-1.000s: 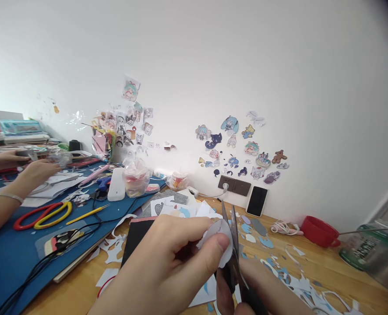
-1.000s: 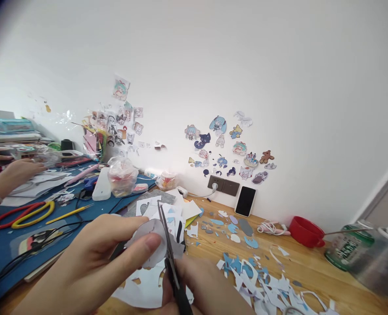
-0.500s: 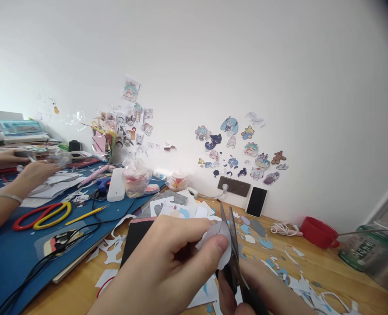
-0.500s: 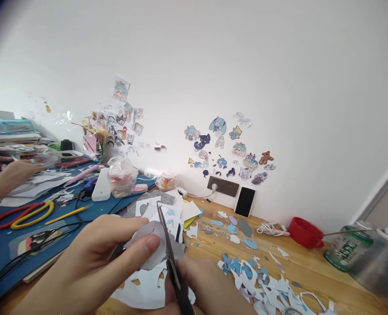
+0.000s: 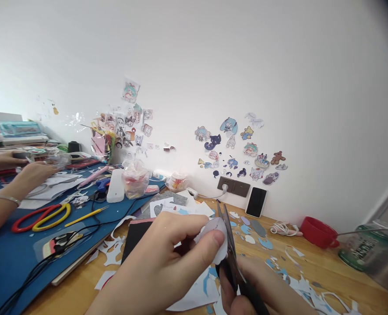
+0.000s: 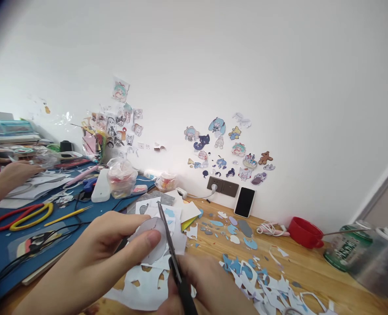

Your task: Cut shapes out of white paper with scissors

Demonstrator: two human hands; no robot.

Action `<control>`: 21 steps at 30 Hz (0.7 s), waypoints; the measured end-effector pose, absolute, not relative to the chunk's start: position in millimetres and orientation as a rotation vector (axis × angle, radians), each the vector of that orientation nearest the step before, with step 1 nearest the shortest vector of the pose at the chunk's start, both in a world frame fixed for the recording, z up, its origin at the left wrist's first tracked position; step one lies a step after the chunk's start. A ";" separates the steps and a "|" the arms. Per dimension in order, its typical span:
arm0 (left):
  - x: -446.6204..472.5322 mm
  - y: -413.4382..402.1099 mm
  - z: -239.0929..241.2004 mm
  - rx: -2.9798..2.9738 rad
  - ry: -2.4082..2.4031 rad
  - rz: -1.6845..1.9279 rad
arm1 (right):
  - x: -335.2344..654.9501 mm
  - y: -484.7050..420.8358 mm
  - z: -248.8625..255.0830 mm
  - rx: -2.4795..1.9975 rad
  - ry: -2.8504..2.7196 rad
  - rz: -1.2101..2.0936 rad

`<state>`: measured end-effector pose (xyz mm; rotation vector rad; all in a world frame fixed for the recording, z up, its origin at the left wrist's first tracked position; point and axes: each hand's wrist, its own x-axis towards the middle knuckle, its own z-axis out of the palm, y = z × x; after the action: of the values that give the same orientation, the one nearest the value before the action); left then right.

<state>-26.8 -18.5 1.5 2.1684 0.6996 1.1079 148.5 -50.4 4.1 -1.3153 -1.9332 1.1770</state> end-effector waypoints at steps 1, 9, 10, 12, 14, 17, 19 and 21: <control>-26.7 -17.6 0.9 2.165 0.706 1.106 | 148.3 -51.0 5.0 -1.337 -1.913 1.178; -26.3 -9.5 0.6 2.099 0.688 1.079 | 151.5 -41.0 -7.9 -1.286 -1.901 1.255; -26.1 -8.3 1.1 2.089 0.684 1.056 | 152.8 -39.5 -12.4 -1.247 -1.876 1.277; -25.6 -5.7 1.9 2.073 0.684 1.016 | 156.0 -37.7 -20.4 -1.154 -1.825 1.283; -25.1 -3.3 2.1 2.065 0.703 0.999 | 159.2 -37.4 -25.4 -1.077 -1.820 1.230; -24.3 0.0 0.8 2.054 0.761 0.967 | 162.4 -37.0 -26.8 -1.099 -1.838 1.090; -23.3 2.0 -1.0 2.032 0.784 0.916 | 163.1 -35.3 -25.9 -1.152 -1.784 0.964; -21.3 3.9 -3.2 2.013 0.784 0.872 | 162.8 -32.5 -24.8 -1.101 -1.713 0.896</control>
<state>-21.3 3.9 -3.2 2.0131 0.7838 0.8720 162.8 -32.5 -24.8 -1.1015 -1.7126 0.8959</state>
